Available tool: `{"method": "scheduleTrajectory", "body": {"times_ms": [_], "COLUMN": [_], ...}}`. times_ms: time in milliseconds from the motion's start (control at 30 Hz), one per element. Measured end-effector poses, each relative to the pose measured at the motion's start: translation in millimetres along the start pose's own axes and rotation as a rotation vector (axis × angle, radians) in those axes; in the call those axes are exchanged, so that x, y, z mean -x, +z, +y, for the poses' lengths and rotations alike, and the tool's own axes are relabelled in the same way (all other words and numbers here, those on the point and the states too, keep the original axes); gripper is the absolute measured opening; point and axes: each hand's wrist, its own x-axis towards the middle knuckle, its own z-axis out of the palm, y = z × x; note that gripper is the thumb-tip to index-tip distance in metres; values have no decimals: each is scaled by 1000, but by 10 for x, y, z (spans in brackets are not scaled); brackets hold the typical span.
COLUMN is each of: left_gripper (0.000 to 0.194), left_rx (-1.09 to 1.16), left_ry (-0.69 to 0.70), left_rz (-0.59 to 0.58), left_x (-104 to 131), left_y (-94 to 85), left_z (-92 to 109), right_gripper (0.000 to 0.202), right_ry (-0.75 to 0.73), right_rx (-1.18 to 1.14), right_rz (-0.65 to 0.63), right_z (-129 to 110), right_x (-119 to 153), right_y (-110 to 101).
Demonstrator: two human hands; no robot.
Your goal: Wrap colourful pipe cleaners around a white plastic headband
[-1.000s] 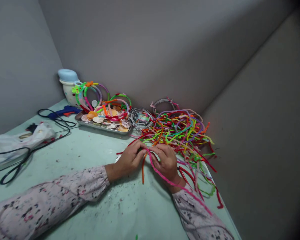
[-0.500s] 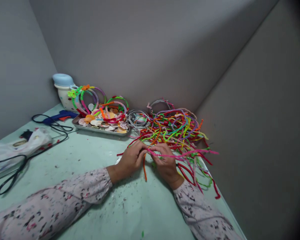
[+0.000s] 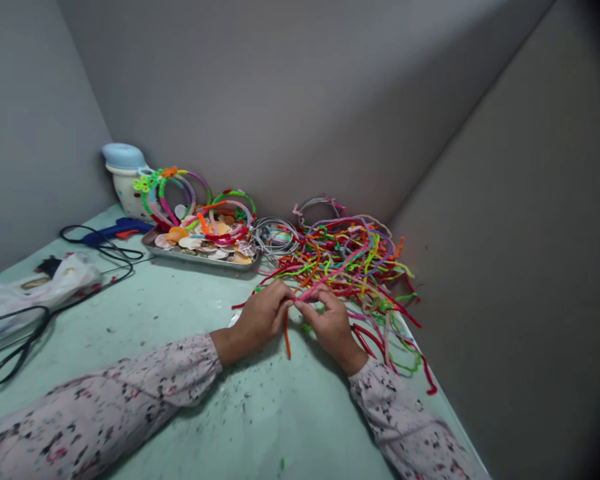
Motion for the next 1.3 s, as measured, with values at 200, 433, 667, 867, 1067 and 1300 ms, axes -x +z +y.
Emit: {"method": "scheduleTrajectory", "body": {"times_ms": [200,433,667,867,1067,1300], "left_gripper": [13,14,15,14,12,10], "left_rx": [-6,18,1,-20,-11,65], "left_ry": [-5,-39,-78,-67,-25,-72], "left_rz": [1,18,27,3,23,100], "left_x": [3,13,13,15,52,84], "left_y": [3,-2,27,67,68,59], "left_z": [30,47,31,-13,38,133], "right_gripper": [12,13,11,12,14,11], "right_ry": [30,-23,-24,-1,65,-55], "right_rx": [-4,26,10,-30,-61,3], "right_rz": [-34,-56,-39,-47,-88,17], "right_z": [-30,57,59,51,12,40], "right_x": [-6,27,11,2,9,86], "right_y": [-22,0,13,-1,-46,-13]}}
